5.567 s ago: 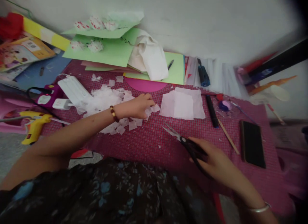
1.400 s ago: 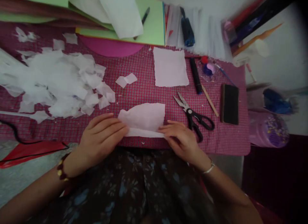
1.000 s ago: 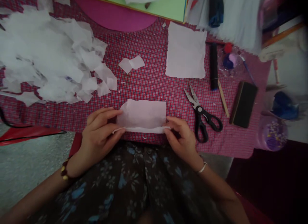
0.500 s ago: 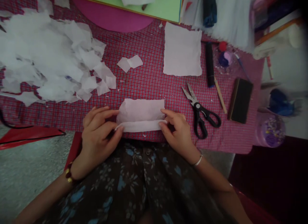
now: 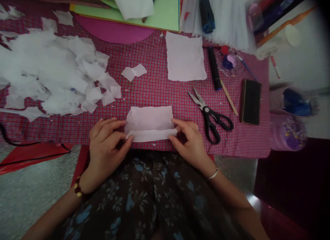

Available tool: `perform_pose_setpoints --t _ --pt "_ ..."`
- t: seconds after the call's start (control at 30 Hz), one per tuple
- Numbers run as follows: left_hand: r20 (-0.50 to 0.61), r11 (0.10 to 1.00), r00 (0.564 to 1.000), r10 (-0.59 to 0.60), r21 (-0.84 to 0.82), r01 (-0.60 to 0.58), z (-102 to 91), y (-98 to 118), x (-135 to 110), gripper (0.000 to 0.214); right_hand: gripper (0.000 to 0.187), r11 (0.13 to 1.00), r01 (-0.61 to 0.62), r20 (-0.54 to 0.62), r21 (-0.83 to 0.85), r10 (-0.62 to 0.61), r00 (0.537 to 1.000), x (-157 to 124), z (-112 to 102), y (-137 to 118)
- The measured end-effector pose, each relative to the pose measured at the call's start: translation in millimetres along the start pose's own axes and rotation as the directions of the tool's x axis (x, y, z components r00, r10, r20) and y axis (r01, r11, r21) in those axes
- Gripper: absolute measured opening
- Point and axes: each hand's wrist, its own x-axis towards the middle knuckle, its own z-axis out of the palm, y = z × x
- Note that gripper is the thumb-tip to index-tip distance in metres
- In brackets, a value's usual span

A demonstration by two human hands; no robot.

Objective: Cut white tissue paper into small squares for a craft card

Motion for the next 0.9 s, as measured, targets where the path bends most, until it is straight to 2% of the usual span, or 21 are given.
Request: perform_pose_setpoints --t 0.1,0.27,0.4,0.5,0.57,0.63,0.7,0.8,0.9 --pt "0.009 1.000 1.000 -0.005 0.003 0.005 -1.2 0 0 0.014 0.036 1.000 0.001 -0.022 0.001 -0.001 1.000 1 2 0" --pt "0.032 1.000 0.999 -0.021 -0.010 0.022 -1.5 1 0 0.012 0.034 1.000 0.007 0.007 -0.024 -0.007 1.000 6 1 1" --pt "0.016 0.998 1.000 -0.016 -0.059 0.017 -20.0 8 10 0.015 0.031 1.000 0.021 0.068 0.020 -0.022 0.997 11 -10 -1" --pt "0.088 0.975 0.991 0.105 -0.208 -0.085 -46.3 14 24 0.023 0.023 0.976 0.085 0.077 0.202 -0.102 0.992 11 -29 -10" --pt "0.202 0.917 0.943 0.263 -0.357 -0.179 -61.2 19 35 0.021 0.019 0.927 0.124 0.075 0.355 -0.160 0.984 10 -43 -17" --pt "0.254 0.883 0.903 0.346 -0.415 -0.221 -68.1 24 46 0.016 0.019 0.866 0.127 0.087 0.484 -0.192 0.978 10 -52 -20" --pt "0.243 0.907 0.920 0.306 -0.367 -0.205 -66.4 28 57 0.012 0.019 0.824 0.057 0.120 0.564 -0.150 0.981 14 -55 -19" --pt "0.186 0.971 0.971 0.151 -0.212 -0.110 -55.7 32 80 0.007 0.016 0.771 -0.125 0.154 0.624 0.036 0.987 30 -52 -13" --pt "0.137 0.981 0.990 0.027 -0.192 0.000 -49.6 33 104 0.007 0.016 0.728 -0.162 0.060 0.666 0.165 0.985 53 -52 -10"
